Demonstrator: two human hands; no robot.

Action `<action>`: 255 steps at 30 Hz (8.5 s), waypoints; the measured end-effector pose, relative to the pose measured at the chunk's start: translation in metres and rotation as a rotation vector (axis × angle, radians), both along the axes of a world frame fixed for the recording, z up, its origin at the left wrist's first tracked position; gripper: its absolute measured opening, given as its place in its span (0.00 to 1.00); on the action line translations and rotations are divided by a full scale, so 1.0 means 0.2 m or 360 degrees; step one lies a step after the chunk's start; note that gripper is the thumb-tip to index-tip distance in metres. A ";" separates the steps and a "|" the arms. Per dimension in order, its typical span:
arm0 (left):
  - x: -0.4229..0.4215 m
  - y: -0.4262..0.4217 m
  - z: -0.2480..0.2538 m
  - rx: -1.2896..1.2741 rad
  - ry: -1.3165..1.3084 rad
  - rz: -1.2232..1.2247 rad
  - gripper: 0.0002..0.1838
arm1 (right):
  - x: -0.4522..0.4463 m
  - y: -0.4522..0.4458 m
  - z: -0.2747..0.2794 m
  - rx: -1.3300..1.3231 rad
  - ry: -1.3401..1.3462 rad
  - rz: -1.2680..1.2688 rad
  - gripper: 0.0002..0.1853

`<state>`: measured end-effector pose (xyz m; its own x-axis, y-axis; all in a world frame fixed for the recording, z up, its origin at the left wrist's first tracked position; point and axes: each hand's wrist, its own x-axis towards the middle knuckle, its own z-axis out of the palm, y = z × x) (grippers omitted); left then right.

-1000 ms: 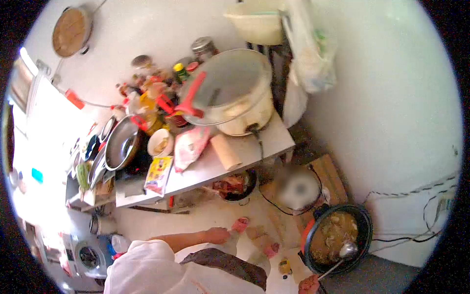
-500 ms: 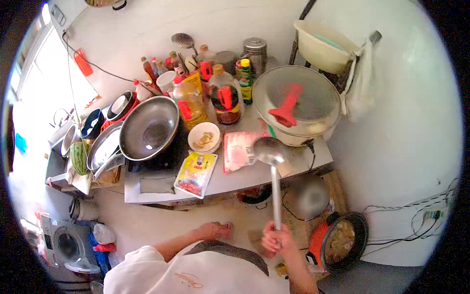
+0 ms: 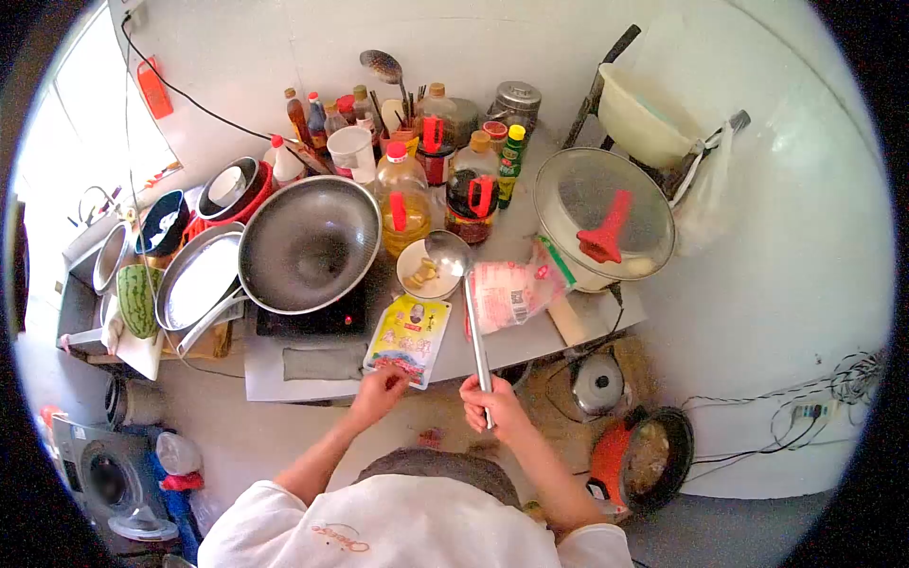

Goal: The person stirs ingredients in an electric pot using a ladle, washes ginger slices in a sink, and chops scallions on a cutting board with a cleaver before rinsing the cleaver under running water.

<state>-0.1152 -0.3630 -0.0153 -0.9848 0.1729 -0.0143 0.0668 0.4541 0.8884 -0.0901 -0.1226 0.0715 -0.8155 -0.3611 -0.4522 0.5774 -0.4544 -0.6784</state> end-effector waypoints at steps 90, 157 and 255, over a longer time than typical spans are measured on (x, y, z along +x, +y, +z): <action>-0.29 -0.05 0.21 0.2907 -0.1028 0.0323 0.30 | -0.12 -0.39 -0.46 0.0768 0.0141 -0.0077 0.16; -0.29 -6.07 0.24 0.3148 -0.0467 0.1058 0.12 | -1.00 -5.34 0.74 0.1797 0.1828 0.0188 0.05; -1.50 -7.07 -0.25 0.2911 -0.0594 0.0655 0.17 | -1.58 -7.89 -0.47 -0.0148 0.0303 -0.0529 0.12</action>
<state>-0.4154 -1.7769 -0.0650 -0.9533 0.0104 -0.3018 -0.0654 -0.9828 0.1727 -0.4058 -1.7000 -0.0220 -0.9611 -0.0956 -0.2593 0.2562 -0.6601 -0.7061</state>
